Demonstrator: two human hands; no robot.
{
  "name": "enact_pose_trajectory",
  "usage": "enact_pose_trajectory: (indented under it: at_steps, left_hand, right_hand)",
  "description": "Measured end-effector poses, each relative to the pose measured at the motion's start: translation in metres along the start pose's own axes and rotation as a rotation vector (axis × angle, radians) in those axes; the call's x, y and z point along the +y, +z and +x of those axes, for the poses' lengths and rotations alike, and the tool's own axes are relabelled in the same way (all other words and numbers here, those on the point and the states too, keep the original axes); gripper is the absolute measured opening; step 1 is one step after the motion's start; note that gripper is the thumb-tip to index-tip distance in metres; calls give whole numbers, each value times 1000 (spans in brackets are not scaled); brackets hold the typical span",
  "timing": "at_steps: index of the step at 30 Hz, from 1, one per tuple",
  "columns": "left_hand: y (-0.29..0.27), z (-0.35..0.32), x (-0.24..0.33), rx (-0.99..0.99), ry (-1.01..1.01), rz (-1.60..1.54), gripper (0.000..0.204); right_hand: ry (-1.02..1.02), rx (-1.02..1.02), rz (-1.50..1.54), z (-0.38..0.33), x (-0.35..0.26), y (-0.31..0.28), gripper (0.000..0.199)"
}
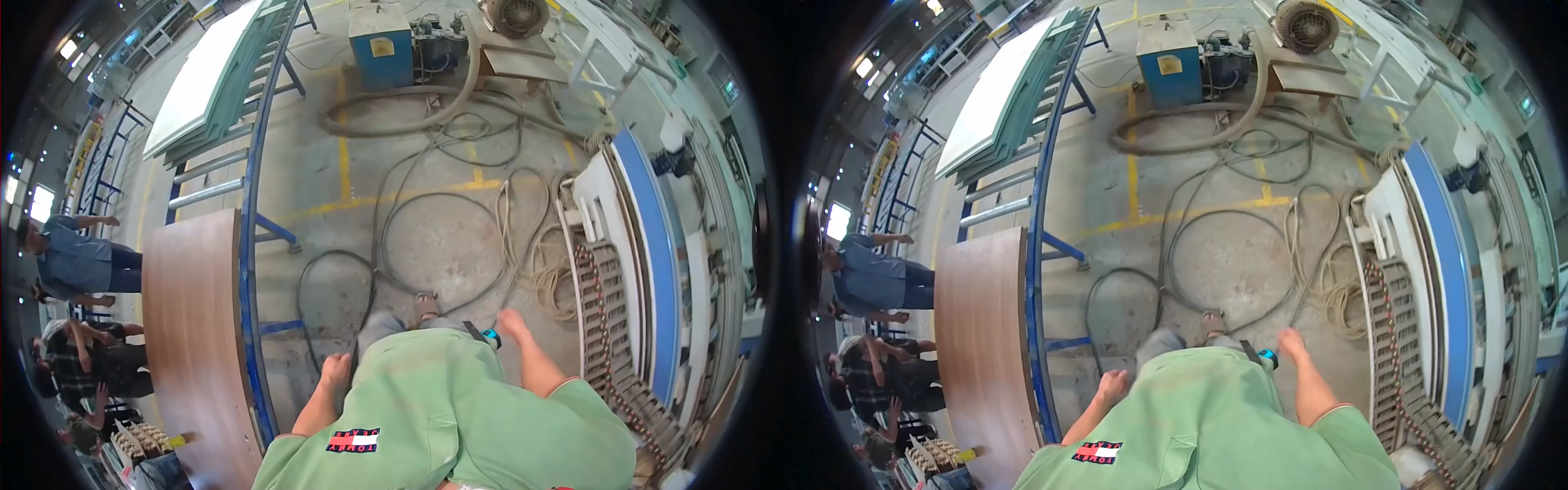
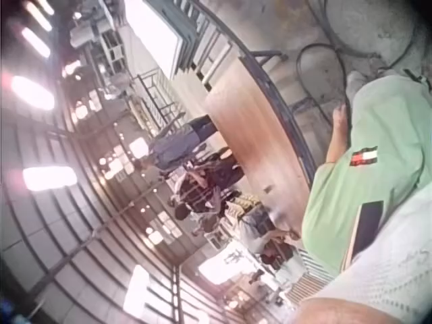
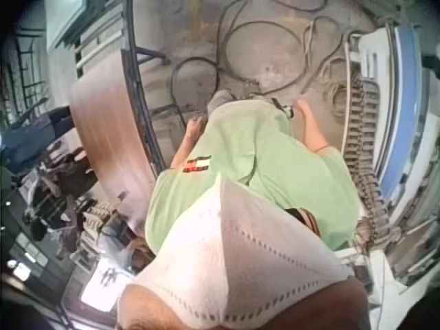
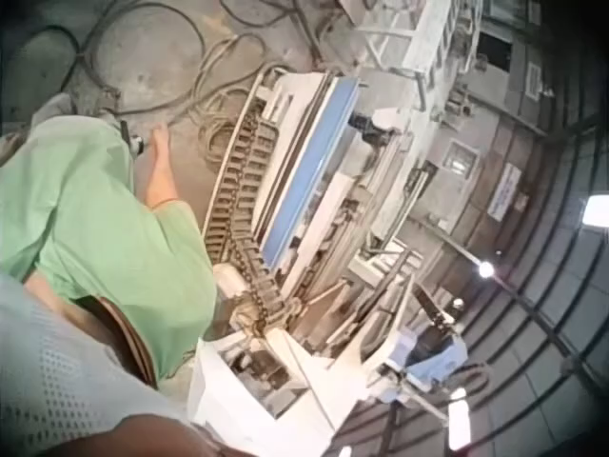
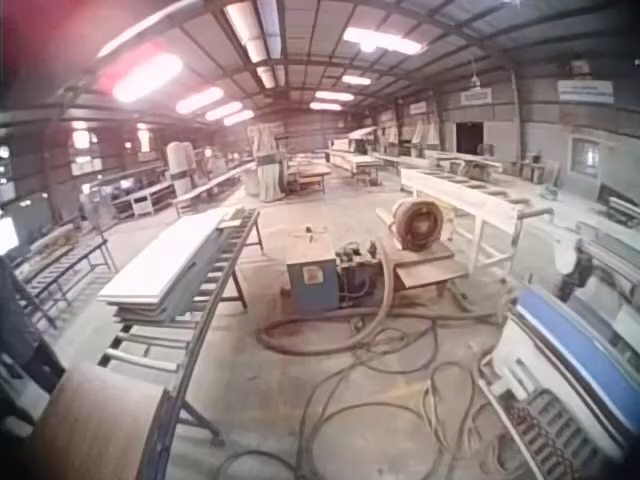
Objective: Cleaning a wooden board, moving a metal frame, and operating a machine control panel in a furniture factory.
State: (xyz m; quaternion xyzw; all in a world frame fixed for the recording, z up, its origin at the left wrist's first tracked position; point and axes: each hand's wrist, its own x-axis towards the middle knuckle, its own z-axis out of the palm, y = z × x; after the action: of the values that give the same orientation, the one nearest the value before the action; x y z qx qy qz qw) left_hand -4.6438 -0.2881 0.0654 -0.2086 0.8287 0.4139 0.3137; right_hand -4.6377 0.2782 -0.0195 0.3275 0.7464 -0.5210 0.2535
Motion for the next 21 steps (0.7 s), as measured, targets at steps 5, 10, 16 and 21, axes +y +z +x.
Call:
enact_pose_trajectory:
  at_steps: [5,10,16,21]
  left_hand:
    - [-53,91,73,88,-163,31,33]
    - [-70,288,72,-53,-5,-247,38]
    - [-260,527,317,-101,559,1026,26]
    - [-479,695,542,359,280,-183,29]
  right_hand:
    - [-287,76,111,119,-317,-50,29]
    - [-301,126,89,269,-484,-41,28]
    - [171,-29,175,363,-469,37,15]
    - [179,-223,-181,398,-511,79,21]
